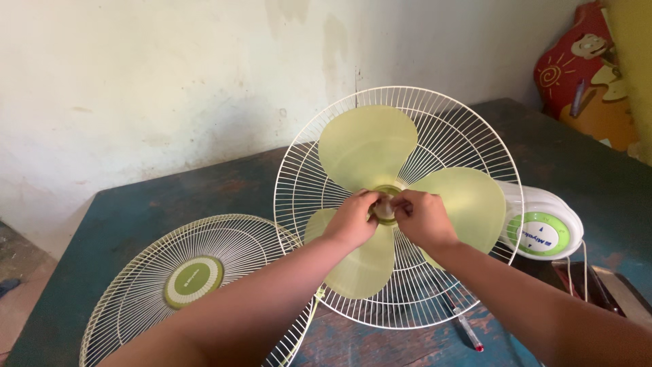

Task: The person removes the front protective grill of a standing electric fan, then unscrews the central hub nut to detach the fan blades. They place the grill and nut aside, then reattach the grill to the fan base and begin tightening the central hub nut by hand.

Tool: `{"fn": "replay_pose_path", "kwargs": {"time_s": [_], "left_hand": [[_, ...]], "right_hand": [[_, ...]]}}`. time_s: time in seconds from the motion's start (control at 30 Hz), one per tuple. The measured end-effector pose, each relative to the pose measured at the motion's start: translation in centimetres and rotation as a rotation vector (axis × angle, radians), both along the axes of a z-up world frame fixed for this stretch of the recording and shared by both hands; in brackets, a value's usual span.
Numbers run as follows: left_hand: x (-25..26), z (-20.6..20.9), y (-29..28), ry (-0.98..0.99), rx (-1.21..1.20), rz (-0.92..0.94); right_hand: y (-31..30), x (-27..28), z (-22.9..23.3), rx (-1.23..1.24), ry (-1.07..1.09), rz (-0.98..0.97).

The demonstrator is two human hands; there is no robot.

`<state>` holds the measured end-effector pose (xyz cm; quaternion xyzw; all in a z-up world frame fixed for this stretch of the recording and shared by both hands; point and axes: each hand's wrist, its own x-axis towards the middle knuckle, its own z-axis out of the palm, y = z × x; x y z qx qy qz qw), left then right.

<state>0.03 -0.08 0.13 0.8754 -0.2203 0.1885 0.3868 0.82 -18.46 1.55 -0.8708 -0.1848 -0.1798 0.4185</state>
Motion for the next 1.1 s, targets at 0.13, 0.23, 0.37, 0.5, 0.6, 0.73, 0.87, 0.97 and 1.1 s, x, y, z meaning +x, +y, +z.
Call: {"fn": "replay_pose_path", "kwargs": {"time_s": [0.13, 0.23, 0.37, 0.5, 0.6, 0.73, 0.87, 0.97, 1.1], "left_hand": [[0.3, -0.2, -0.1, -0.016, -0.020, -0.021], [0.4, -0.3, -0.2, -0.034, -0.026, -0.021], [0.6, -0.5, -0.3, -0.021, -0.067, -0.018], [0.8, -0.8, -0.3, -0.021, -0.071, -0.027], [1.2, -1.2, -0.5, -0.070, -0.057, 0.030], [1.8, -1.7, -0.8, 0.159, -0.177, 0.223], [2.2, -2.3, -0.9, 0.211, -0.226, 0.230], [2.9, -2.6, -1.1, 0.278, -0.263, 0.266], [4.0, -3.8, -1.1, 0.212, -0.325, 0.251]], "right_hand": [[0.0, 0.3, 0.2, 0.037, 0.016, 0.010], [0.0, 0.2, 0.4, 0.052, 0.057, 0.032], [0.0, -0.1, 0.2, 0.051, 0.099, 0.029], [-0.1, 0.1, -0.2, 0.047, 0.124, 0.011], [-0.1, 0.6, -0.4, 0.046, 0.108, -0.032], [-0.2, 0.7, 0.1, -0.009, 0.034, -0.038], [0.0, -0.2, 0.5, -0.007, -0.063, 0.005], [0.1, -0.7, 0.5, -0.007, -0.128, 0.082], [0.4, -0.5, 0.0, 0.064, -0.120, 0.068]]}}
